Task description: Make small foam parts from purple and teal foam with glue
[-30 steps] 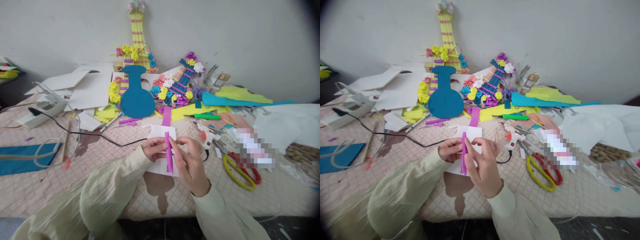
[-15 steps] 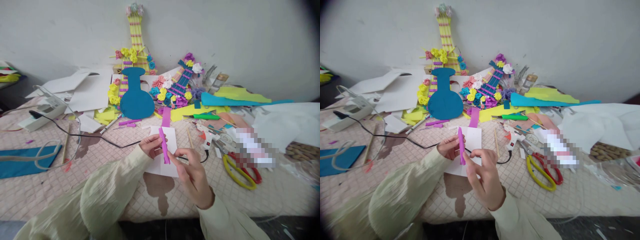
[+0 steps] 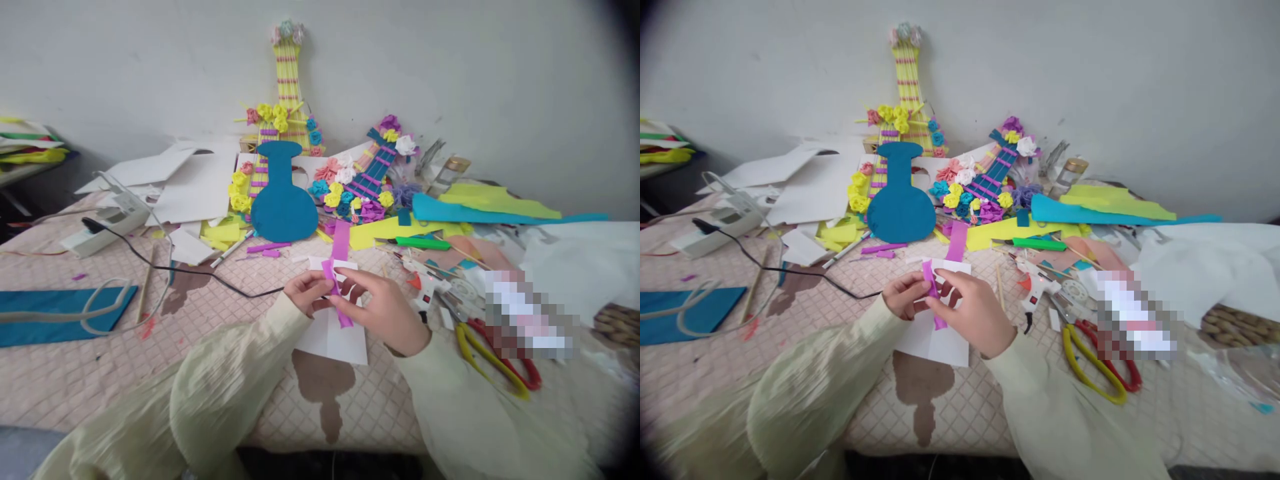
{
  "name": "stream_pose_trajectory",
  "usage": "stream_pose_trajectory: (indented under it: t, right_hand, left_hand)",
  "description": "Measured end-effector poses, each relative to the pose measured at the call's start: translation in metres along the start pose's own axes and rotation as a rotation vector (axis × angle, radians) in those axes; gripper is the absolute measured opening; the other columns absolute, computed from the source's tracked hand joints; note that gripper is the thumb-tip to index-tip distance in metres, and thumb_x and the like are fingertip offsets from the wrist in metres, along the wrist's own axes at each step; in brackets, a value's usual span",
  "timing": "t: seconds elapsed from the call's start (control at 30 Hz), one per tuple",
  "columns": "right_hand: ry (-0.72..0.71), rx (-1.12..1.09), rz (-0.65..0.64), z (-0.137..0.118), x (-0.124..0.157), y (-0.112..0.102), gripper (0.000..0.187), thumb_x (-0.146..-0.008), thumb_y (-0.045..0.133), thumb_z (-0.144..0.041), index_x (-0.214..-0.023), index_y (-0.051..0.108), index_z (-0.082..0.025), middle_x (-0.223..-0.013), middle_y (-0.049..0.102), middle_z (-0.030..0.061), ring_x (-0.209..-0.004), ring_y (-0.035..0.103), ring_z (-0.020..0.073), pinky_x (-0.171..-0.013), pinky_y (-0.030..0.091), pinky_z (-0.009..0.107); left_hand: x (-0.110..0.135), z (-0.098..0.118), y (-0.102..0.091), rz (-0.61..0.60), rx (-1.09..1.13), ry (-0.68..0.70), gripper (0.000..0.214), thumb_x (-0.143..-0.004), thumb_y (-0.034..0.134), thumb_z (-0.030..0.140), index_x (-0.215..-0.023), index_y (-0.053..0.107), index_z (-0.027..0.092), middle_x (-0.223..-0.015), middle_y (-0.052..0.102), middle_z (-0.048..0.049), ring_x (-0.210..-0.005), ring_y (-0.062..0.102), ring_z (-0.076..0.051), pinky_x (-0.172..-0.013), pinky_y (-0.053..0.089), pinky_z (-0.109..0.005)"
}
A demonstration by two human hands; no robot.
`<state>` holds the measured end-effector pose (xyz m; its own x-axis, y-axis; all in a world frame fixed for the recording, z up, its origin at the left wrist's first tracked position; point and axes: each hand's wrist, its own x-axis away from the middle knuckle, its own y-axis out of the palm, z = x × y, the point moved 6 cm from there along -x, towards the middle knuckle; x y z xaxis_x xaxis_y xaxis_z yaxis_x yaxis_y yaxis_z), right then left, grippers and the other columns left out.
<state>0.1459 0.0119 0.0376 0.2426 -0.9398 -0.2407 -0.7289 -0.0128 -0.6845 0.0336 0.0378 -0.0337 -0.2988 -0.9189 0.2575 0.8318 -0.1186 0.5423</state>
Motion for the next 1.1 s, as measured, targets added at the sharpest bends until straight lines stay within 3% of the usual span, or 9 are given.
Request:
stream_pose_trajectory:
  t: [0.17,0.37,0.57,0.7,0.8,0.87,0.97,1.1]
  right_hand:
    - [0.130,-0.186,-0.064,0.016,-0.003,0.009,0.029,-0.072,0.057,-0.027,-0.100,0.061,-0.018,-0.069,0.064,-0.0002,-0.061,0.058,0.0120,-0.059,0.049,0.024]
    - [0.166,-0.409,-0.073,0.035,0.001,0.017,0.031,-0.073,0.057,-0.035,-0.099,0.062,-0.018,-0.073,0.066,0.0029,-0.066,0.060,0.0150,-0.059,0.051,0.027]
    - [0.013,-0.244,0.094,0.029,0.011,0.018,0.029,-0.071,0.061,-0.029,-0.098,0.062,-0.017,-0.078,0.064,0.0026,-0.066,0.057,0.0131,-0.063,0.048,0.027]
    - [-0.040,-0.145,0.134,0.025,0.010,0.011,0.024,-0.075,0.056,-0.029,-0.094,0.063,-0.016,-0.074,0.063,0.0023,-0.066,0.056,0.0126,-0.066,0.046,0.026]
    - [0.083,-0.014,0.285,0.041,0.013,-0.020,0.023,-0.079,0.050,-0.035,-0.082,0.064,-0.017,-0.074,0.064,0.0026,-0.064,0.056,0.0127,-0.063,0.044,0.025]
    - [0.245,0.139,0.422,0.059,0.023,-0.047,0.029,-0.079,0.047,-0.041,-0.073,0.063,-0.017,-0.063,0.061,0.0014,-0.057,0.053,0.0127,-0.057,0.041,0.025]
    - [0.476,0.354,0.525,0.088,0.046,-0.076,0.043,-0.079,0.039,-0.053,-0.064,0.059,-0.018,-0.052,0.056,0.0021,-0.054,0.052,0.0154,-0.055,0.038,0.027]
    - [0.653,0.615,0.394,0.119,0.063,-0.084,0.052,-0.072,0.039,-0.063,-0.051,0.057,-0.019,-0.052,0.058,0.0069,-0.057,0.055,0.0217,-0.053,0.035,0.030]
  left_hand:
    - [0.001,0.000,0.002,0.011,0.047,0.017,0.028,-0.051,0.078,0.023,-0.074,0.065,0.015,-0.065,0.067,0.0008,-0.064,0.063,-0.012,-0.061,0.051,-0.024]
    - [-0.001,-0.003,0.002,-0.021,0.057,0.031,0.028,-0.050,0.079,0.023,-0.074,0.067,0.015,-0.069,0.069,-0.0012,-0.069,0.065,-0.015,-0.067,0.052,-0.027]
    - [-0.005,-0.005,-0.004,0.005,-0.001,0.100,0.027,-0.051,0.078,0.025,-0.073,0.067,0.015,-0.066,0.069,-0.0012,-0.063,0.064,-0.014,-0.064,0.052,-0.027]
    - [-0.004,-0.003,-0.004,0.036,0.019,0.105,0.026,-0.049,0.079,0.025,-0.070,0.067,0.015,-0.064,0.068,-0.0007,-0.064,0.063,-0.013,-0.065,0.052,-0.026]
    - [-0.004,-0.001,-0.008,0.120,0.009,0.072,0.027,-0.048,0.079,0.025,-0.070,0.067,0.015,-0.062,0.066,0.0001,-0.062,0.062,-0.012,-0.063,0.052,-0.026]
    - [-0.004,0.001,-0.011,0.170,-0.016,0.064,0.029,-0.046,0.080,0.025,-0.071,0.068,0.014,-0.063,0.066,-0.0002,-0.060,0.061,-0.012,-0.062,0.052,-0.026]
    - [-0.004,0.004,-0.011,0.175,-0.026,0.077,0.031,-0.045,0.080,0.028,-0.071,0.069,0.014,-0.062,0.065,-0.0006,-0.059,0.060,-0.011,-0.060,0.052,-0.024]
    - [-0.003,0.002,-0.008,0.148,-0.023,0.067,0.033,-0.046,0.079,0.031,-0.073,0.069,0.015,-0.060,0.064,-0.0001,-0.058,0.060,-0.012,-0.055,0.051,-0.023]
